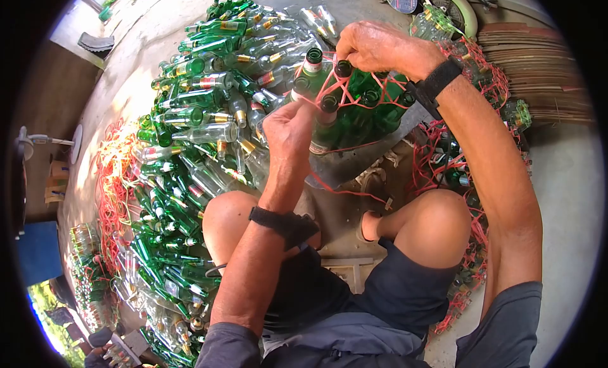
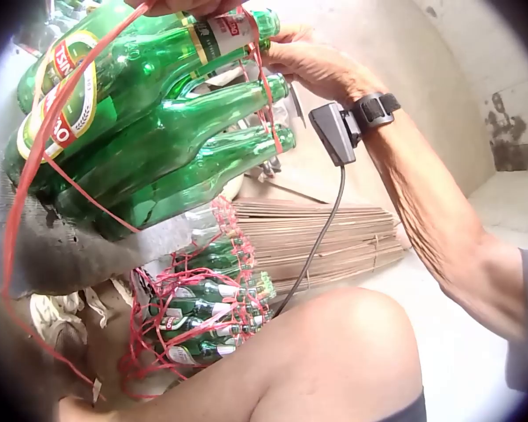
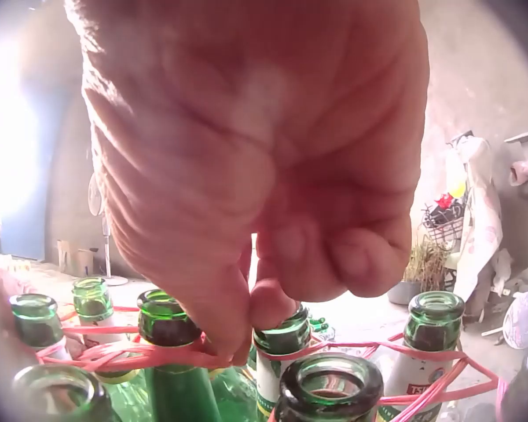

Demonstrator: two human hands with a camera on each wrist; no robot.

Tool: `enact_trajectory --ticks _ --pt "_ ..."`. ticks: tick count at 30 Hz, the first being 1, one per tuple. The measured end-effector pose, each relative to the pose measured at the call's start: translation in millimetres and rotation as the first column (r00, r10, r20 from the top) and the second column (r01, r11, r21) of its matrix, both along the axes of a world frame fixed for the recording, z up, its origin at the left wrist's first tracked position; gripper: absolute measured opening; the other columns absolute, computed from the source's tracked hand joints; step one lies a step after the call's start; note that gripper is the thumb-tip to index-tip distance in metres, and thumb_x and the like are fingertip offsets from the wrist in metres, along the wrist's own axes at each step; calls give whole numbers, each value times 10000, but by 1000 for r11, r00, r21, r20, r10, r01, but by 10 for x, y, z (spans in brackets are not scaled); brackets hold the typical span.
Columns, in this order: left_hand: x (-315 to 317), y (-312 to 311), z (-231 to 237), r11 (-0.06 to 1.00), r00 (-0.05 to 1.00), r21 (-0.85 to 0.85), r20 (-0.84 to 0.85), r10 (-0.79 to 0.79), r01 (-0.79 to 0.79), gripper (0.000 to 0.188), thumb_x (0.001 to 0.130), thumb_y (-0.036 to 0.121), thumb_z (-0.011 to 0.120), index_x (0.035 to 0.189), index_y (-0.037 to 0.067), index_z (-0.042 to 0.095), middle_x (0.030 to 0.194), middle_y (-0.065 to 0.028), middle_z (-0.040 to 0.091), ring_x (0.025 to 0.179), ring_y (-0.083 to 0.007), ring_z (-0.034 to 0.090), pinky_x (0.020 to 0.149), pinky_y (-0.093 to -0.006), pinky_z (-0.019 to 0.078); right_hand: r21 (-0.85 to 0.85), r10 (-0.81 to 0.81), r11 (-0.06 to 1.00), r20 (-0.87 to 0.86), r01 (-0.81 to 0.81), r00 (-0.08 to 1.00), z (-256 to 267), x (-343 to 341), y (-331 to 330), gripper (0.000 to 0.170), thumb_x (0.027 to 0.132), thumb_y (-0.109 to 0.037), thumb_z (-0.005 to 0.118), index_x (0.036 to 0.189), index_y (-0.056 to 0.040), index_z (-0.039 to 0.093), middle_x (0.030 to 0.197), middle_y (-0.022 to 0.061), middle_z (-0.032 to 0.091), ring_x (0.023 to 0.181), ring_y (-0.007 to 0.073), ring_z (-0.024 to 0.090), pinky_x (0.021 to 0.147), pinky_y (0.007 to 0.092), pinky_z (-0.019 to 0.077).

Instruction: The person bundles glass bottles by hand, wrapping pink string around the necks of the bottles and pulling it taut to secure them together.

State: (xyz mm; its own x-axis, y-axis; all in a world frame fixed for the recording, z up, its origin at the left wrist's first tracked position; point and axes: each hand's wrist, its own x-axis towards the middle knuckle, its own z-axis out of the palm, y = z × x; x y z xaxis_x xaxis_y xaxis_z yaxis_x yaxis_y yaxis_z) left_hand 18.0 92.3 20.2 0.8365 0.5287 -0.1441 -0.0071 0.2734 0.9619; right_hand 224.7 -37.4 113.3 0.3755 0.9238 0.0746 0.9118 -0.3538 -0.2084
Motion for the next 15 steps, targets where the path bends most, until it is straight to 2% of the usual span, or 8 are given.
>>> enact_trajectory --ticks 2,4,5,7,8,10,13,15 --pt "-41 65 -21 1000 999 16 -40 -10 11 234 978 89 637 931 -81 791 710 16 662 616 -58 527 556 -267 415 -21 19 1000 -23 -20 1000 -16 66 -12 107 846 -36 641 908 12 714 901 205 662 829 422 662 731 491 510" --pt "-97 91 2 998 998 16 -29 63 -62 241 965 119 681 948 -92 797 706 35 628 605 -47 469 536 -269 361 -209 -72 975 -1 70 997 -9 83 -25 73 847 -19 640 891 18 685 900 189 611 846 416 640 752 497 500" --pt "-122 106 21 998 998 18 -30 62 -62 241 965 119 681 948 -92 797 706 35 628 605 -47 469 536 -269 361 -206 -73 976 -2 71 997 -23 53 -65 73 847 -19 640 891 18 685 900 189 611 846 416 640 752 497 500" --pt "-159 131 65 998 996 16 -59 60 -59 251 960 127 700 949 -105 796 714 19 646 613 -54 492 544 -268 380 63 52 996 150 -62 987 -18 -153 -163 62 875 -51 665 907 3 667 905 179 598 867 410 630 775 498 498" --pt "-165 138 71 998 997 16 -57 59 -58 251 960 127 700 949 -105 796 713 19 646 613 -54 492 544 -268 380 63 50 996 152 -60 987 8 -286 -211 62 875 -51 665 907 3 667 905 179 598 867 410 630 775 498 498" --pt "-185 166 73 1000 997 21 -80 21 -19 282 919 202 815 1034 -56 816 784 38 671 654 -37 481 596 -229 354 64 -221 975 148 213 964 115 -666 -251 144 938 -162 687 935 -19 705 966 198 684 983 425 689 840 522 544" --pt "-205 239 120 997 999 69 -45 -32 35 297 927 214 815 1044 -59 814 797 32 682 668 -36 501 606 -225 375 87 -300 951 28 296 954 -1 -1020 -403 232 953 -259 734 918 -34 691 972 169 685 996 420 694 843 526 553" --pt "-178 256 182 993 1000 114 -26 -13 15 304 935 226 814 1027 -63 815 783 35 679 667 -32 512 597 -220 385 108 -337 938 44 330 941 -18 -1160 -407 236 942 -288 761 967 -60 707 1000 149 694 1000 410 700 839 525 561"
